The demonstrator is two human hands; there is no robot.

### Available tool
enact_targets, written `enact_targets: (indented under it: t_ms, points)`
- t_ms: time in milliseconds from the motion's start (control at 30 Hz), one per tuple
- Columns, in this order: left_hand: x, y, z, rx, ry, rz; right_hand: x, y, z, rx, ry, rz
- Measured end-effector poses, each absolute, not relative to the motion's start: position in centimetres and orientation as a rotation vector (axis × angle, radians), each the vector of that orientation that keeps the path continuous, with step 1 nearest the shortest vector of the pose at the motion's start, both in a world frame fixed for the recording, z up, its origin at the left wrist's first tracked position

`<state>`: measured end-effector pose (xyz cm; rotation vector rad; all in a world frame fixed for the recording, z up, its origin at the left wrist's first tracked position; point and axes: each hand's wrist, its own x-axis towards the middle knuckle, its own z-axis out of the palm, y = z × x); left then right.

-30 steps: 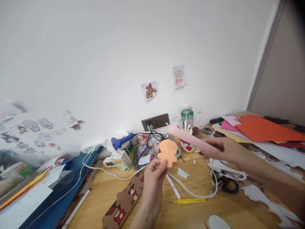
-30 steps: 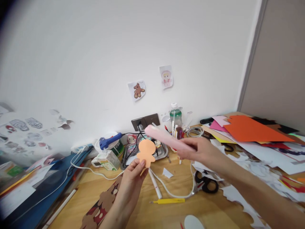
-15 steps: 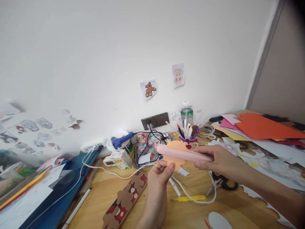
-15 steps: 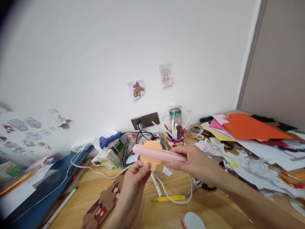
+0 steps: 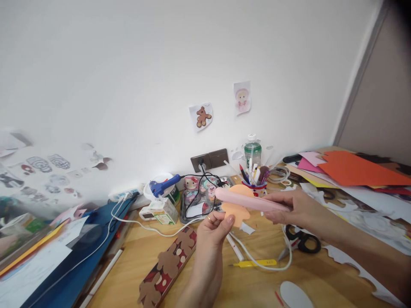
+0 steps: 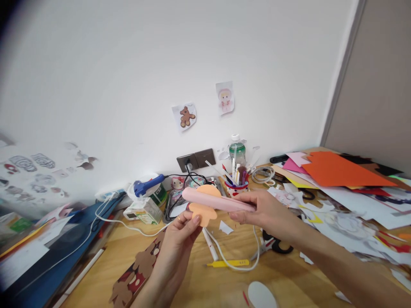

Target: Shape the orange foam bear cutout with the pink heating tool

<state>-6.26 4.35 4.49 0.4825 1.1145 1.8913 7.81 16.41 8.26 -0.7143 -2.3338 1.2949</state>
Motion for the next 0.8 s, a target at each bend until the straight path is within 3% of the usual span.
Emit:
enact_targets:
  t_ms: [800]
  points:
    - [-8.2,3.9,4.4,0.452,1.098,1.926,8.9,19.2,8.6,-0.799,-2.082,1.460]
